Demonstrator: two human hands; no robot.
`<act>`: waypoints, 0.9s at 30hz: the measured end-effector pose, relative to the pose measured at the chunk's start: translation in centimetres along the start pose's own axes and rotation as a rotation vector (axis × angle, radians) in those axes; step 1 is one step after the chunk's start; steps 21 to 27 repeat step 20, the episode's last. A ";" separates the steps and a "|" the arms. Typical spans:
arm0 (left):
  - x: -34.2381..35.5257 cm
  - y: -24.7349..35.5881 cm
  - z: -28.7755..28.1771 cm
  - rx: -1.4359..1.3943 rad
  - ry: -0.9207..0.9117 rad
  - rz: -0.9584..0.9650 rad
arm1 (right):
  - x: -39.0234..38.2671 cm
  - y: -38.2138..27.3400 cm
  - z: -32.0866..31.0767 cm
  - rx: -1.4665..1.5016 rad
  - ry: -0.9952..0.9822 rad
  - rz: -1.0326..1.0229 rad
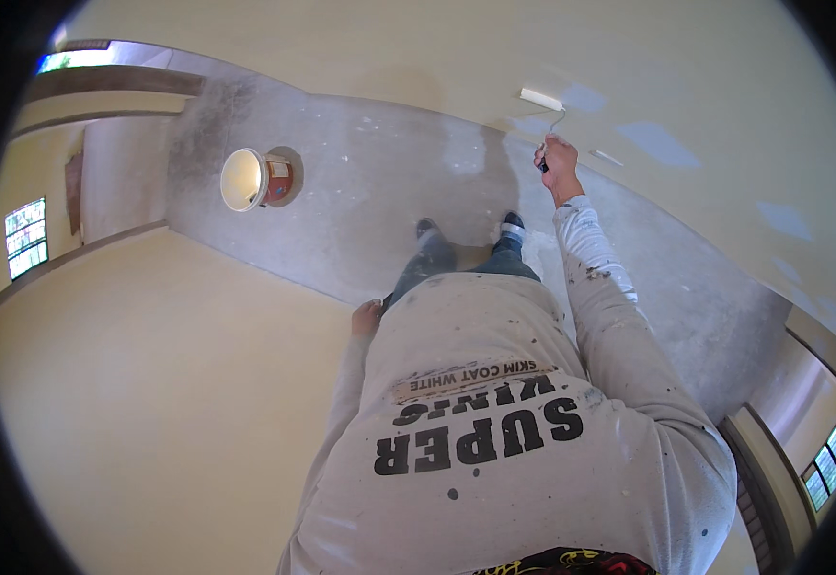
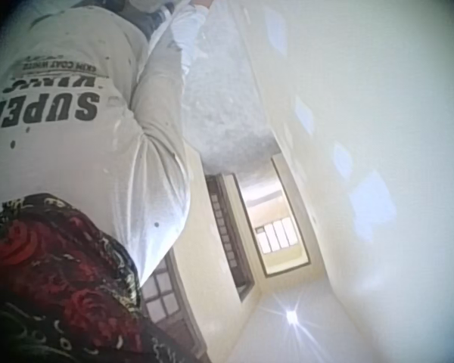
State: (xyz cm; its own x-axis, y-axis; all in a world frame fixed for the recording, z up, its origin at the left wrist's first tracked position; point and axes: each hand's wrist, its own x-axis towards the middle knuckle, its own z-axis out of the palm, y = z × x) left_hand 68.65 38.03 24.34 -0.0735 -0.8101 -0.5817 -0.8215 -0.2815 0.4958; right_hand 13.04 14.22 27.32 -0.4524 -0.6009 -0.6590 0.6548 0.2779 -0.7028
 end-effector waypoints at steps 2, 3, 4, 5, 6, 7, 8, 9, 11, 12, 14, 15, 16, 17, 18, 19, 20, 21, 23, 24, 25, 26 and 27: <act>-0.3 -1.7 0.3 0.058 0.002 0.052 | -0.8 -0.3 0.3 0.000 -0.004 0.005; -0.6 -2.9 0.6 0.032 -0.006 -0.005 | -1.5 -0.7 0.6 0.001 -0.008 0.007; -0.5 -3.7 0.9 0.000 -0.014 -0.062 | -2.8 -1.5 1.0 0.022 -0.021 -0.006; -0.2 -3.9 1.1 0.010 -0.026 -0.072 | -4.5 -2.6 1.0 0.040 -0.029 -0.019; -0.1 -3.8 1.4 0.019 -0.042 -0.082 | -6.3 -3.8 0.9 0.056 -0.033 -0.032; -0.2 -4.0 1.7 0.028 -0.057 -0.094 | -8.0 -5.0 1.3 0.045 -0.038 -0.050; 0.0 -4.3 1.8 0.036 -0.049 -0.041 | -9.7 -6.1 1.9 0.042 -0.040 -0.065; 0.3 -4.8 1.6 0.049 -0.039 0.015 | -10.4 -6.7 2.3 0.043 -0.042 -0.081; 0.6 -5.7 1.9 0.007 -0.017 0.034 | -10.2 -6.3 2.5 0.055 -0.040 -0.080; 0.6 -5.9 2.3 -0.046 -0.006 -0.004 | -10.0 -6.0 2.5 0.061 -0.041 -0.078; 1.2 -4.8 2.9 -0.095 -0.025 -0.078 | -8.1 -5.2 1.9 0.018 -0.020 -0.076; 1.7 -3.8 3.1 -0.090 -0.055 -0.120 | -7.3 -5.0 1.0 -0.005 -0.007 -0.077; 2.0 -3.4 2.9 -0.083 -0.076 -0.171 | -7.5 -5.1 1.2 0.000 -0.019 -0.071; 2.2 -3.2 2.5 -0.086 -0.069 -0.161 | -7.7 -5.3 1.1 0.006 -0.030 -0.066; 2.4 -2.9 2.1 -0.088 -0.063 -0.151 | -8.0 -5.5 1.0 0.012 -0.040 -0.061; 2.5 -2.9 1.7 -0.090 -0.058 -0.141 | -9.0 -6.1 1.4 0.009 -0.043 -0.070; 2.5 -3.0 1.7 -0.093 -0.056 -0.146 | -10.5 -6.8 2.2 0.002 -0.047 -0.078; 2.5 -3.0 1.7 -0.093 -0.056 -0.146 | -10.5 -6.8 2.2 0.002 -0.047 -0.078; 2.5 -3.0 1.7 -0.093 -0.056 -0.146 | -10.5 -6.8 2.2 0.002 -0.047 -0.078; 2.5 -3.0 1.7 -0.093 -0.056 -0.146 | -10.5 -6.8 2.2 0.002 -0.047 -0.078; 2.5 -3.0 1.7 -0.093 -0.056 -0.146 | -10.5 -6.8 2.2 0.002 -0.047 -0.078; 2.5 -3.0 1.7 -0.093 -0.056 -0.146 | -10.5 -6.8 2.2 0.002 -0.047 -0.078; 2.5 -3.0 1.7 -0.093 -0.056 -0.146 | -10.5 -6.8 2.2 0.002 -0.047 -0.078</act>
